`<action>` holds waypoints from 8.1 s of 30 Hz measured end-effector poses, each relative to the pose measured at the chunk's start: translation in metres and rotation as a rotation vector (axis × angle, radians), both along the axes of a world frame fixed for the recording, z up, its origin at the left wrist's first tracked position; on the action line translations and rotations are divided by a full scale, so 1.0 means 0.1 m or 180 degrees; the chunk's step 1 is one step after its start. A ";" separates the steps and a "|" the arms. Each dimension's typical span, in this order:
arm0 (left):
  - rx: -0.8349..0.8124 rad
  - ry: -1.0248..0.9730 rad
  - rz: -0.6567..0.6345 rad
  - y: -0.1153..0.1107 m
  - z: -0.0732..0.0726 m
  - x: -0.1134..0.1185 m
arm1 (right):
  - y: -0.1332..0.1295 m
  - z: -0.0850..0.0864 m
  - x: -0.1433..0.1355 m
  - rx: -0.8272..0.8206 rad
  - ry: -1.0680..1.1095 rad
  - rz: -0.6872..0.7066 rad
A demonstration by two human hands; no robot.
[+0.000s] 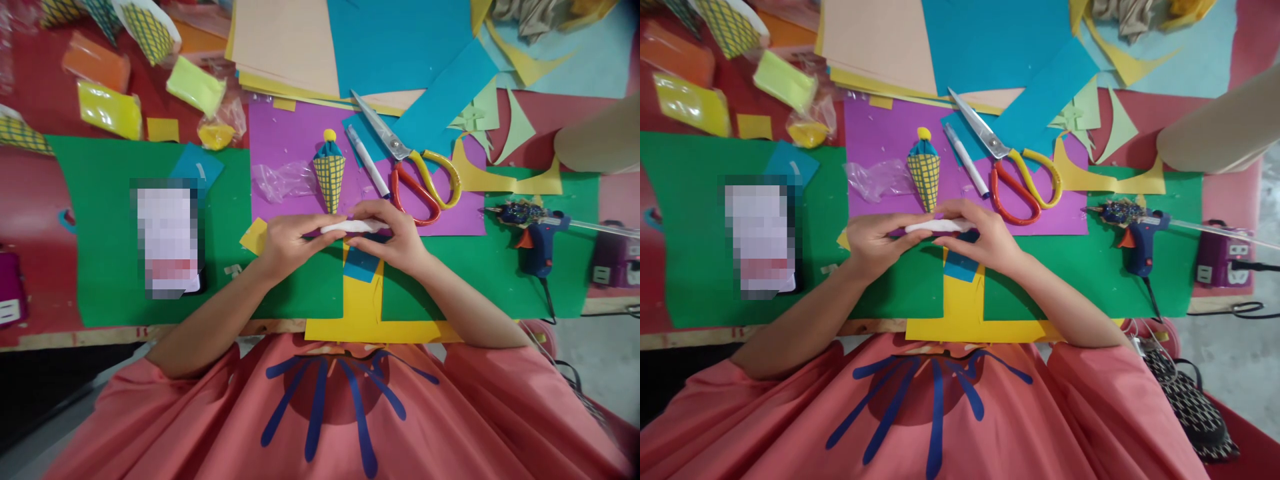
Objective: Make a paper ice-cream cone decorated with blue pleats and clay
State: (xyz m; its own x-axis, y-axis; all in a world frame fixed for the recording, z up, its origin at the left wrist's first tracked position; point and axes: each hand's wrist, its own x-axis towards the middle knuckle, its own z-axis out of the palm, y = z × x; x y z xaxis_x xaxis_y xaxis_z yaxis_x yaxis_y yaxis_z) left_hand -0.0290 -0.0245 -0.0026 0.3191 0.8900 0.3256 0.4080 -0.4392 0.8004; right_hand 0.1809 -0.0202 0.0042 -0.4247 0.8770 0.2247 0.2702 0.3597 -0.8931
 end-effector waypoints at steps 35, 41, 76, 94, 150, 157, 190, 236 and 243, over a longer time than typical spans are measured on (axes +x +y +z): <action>0.0331 0.0073 0.0200 0.00 0.00 -0.01 | 0.02 0.03 0.02 0.0422 -0.0095 0.0024; 0.0332 -0.0147 0.0106 -0.03 0.03 -0.01 | 0.03 0.05 0.02 0.0390 -0.0033 0.0022; 0.0496 0.0007 -0.0031 -0.01 0.00 0.01 | 0.02 0.05 0.02 0.0291 -0.0093 0.0040; 0.0258 0.0256 0.0057 0.00 0.00 0.01 | 0.00 0.02 0.02 -0.0217 -0.0148 0.0006; 0.0400 0.0356 0.0119 0.00 -0.03 0.01 | -0.01 0.01 0.00 -0.0045 -0.0069 -0.0085; 0.0209 0.0325 0.0158 -0.01 -0.02 0.02 | 0.00 0.00 0.00 0.0161 -0.0127 -0.0272; 0.0504 0.0528 -0.0043 -0.01 -0.04 0.03 | 0.01 0.02 0.03 0.0426 -0.0406 -0.0095; 0.0532 0.0702 -0.0021 -0.03 -0.04 0.03 | 0.03 0.04 0.04 0.0395 -0.0082 0.0137; 0.0643 0.0374 -0.0097 -0.01 -0.02 0.03 | 0.04 0.01 0.06 0.0290 -0.0144 0.0101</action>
State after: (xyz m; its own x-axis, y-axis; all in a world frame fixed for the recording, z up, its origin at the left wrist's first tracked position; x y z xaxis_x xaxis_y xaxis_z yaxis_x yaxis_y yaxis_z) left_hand -0.0259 -0.0254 -0.0044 0.3911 0.7998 0.4553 0.4772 -0.5993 0.6428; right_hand 0.1867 -0.0162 0.0057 -0.4633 0.8398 0.2830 0.2967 0.4479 -0.8434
